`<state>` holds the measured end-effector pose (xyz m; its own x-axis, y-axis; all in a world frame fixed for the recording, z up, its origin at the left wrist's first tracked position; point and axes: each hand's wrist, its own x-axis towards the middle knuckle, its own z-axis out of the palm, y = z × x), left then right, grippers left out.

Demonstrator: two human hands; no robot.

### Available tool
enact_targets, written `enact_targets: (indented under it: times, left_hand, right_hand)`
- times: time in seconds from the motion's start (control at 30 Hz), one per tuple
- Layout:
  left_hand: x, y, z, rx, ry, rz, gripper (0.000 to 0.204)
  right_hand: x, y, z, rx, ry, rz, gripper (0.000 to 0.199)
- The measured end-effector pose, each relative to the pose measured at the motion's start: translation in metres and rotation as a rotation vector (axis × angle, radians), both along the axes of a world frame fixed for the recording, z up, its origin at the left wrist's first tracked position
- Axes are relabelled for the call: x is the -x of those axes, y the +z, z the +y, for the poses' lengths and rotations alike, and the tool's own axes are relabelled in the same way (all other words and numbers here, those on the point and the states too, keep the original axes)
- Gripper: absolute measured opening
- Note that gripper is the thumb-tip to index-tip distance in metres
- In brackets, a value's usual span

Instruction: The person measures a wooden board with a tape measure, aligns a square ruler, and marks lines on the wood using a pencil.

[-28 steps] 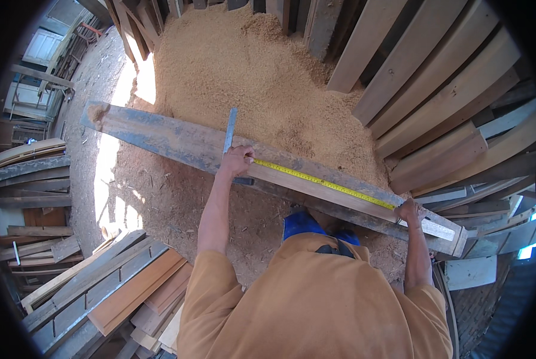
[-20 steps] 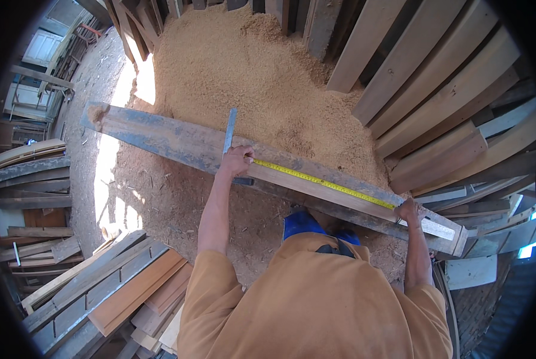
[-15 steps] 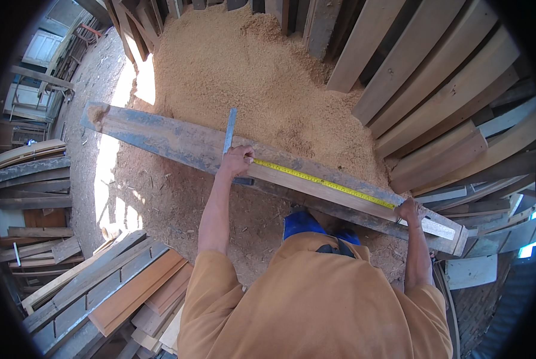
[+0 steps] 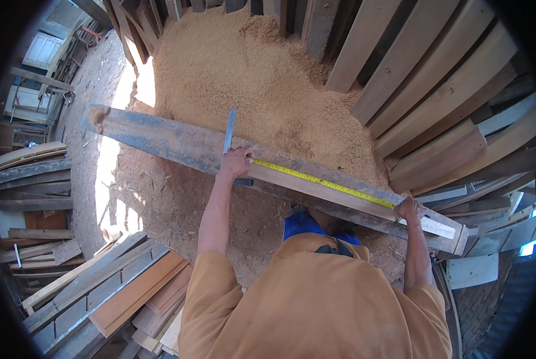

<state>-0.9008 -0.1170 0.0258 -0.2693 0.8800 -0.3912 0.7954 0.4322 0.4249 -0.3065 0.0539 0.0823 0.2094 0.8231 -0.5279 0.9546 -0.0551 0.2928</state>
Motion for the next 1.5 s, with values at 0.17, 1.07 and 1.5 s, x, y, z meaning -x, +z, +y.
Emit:
enact_targets:
  times: [0.17, 1.07, 1.5]
  left_hand:
    - [-0.024, 0.018, 0.012, 0.125, -0.035, 0.180, 0.026]
    - [-0.346, 0.017, 0.124, -0.004, -0.656, -0.088, 0.027]
    - [-0.362, 0.037, 0.149, 0.359, -0.536, -0.198, 0.030]
  right_hand:
    - [0.005, 0.008, 0.002, 0.078, -0.045, -0.025, 0.052]
    - [0.008, 0.022, -0.015, -0.039, 0.008, 0.021, 0.034]
    - [-0.053, -0.039, -0.026, 0.016, 0.069, 0.235, 0.040]
